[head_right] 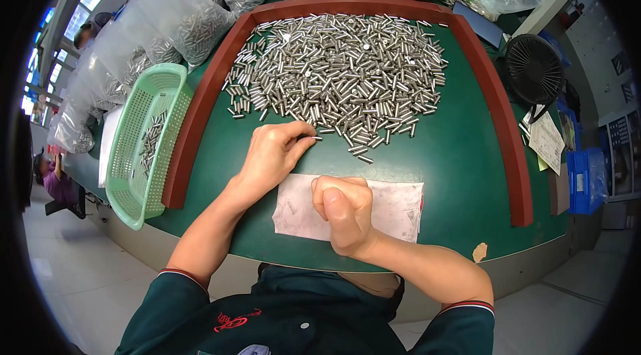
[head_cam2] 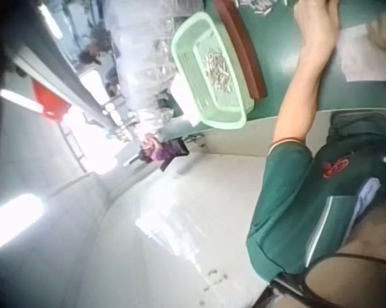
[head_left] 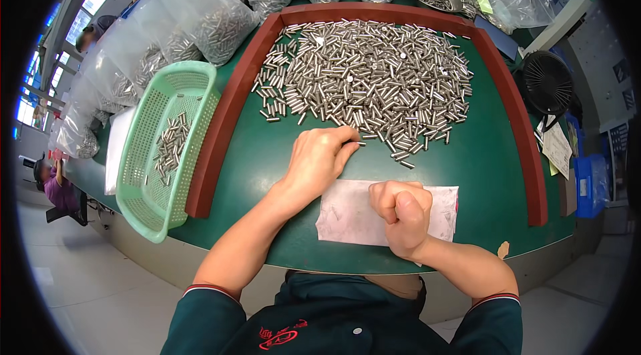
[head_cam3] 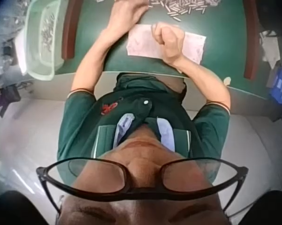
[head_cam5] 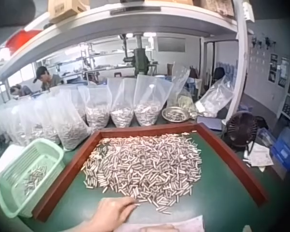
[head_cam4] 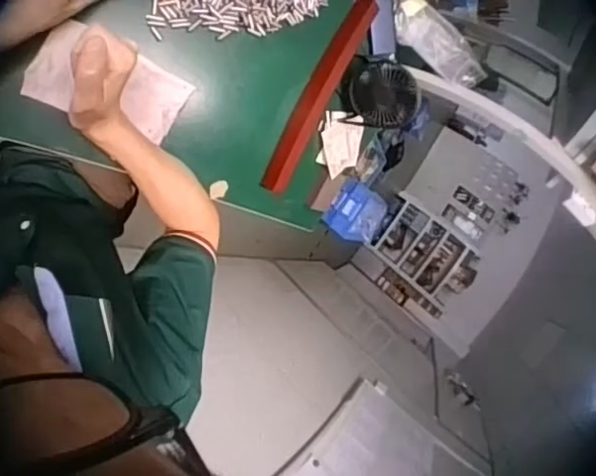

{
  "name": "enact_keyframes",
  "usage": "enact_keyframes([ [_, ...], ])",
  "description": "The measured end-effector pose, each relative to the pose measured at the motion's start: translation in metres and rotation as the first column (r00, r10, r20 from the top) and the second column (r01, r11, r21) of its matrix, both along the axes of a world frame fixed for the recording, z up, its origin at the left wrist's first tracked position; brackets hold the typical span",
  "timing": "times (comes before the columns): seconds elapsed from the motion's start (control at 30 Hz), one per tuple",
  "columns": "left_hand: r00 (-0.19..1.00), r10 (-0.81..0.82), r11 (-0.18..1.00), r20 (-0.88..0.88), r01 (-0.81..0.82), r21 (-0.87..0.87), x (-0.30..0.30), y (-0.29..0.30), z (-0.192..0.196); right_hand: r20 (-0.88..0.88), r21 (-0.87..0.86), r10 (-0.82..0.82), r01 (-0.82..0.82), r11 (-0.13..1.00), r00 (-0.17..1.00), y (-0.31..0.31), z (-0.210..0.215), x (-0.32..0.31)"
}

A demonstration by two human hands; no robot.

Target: Inspecting and cleaning small metal pins using a pick tool on an industrial workbench.

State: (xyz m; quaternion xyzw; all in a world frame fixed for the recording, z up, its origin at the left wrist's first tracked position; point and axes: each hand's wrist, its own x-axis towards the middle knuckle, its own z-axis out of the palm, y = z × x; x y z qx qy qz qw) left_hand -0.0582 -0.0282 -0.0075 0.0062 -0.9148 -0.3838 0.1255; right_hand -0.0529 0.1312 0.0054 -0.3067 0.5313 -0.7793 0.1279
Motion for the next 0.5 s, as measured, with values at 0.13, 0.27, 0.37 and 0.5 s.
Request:
enact_keyframes([
  [0.13,0.995,-0.012,0.994,0.094,0.002,0.113,0.001,0.001,0.013,0.008,0.007,-0.002,0.002,1.000,1.000,0.001,0.000,-0.001],
  [0.27,0.918,-0.371,0.144,0.139,-0.091,0.985,-0.003,-0.013,0.013,0.005,0.016,-0.002,0.001,1.000,1.000,0.002,-0.001,0.000],
  [0.37,0.912,-0.394,0.022,0.111,-0.112,0.993,-0.003,-0.014,0.007,0.004,0.014,-0.005,0.005,1.000,1.000,0.001,0.000,0.000],
  [0.5,0.920,-0.376,0.009,0.107,-0.112,0.994,-0.003,-0.013,0.002,0.007,0.010,0.002,-0.002,1.000,1.000,0.000,-0.001,0.000],
])
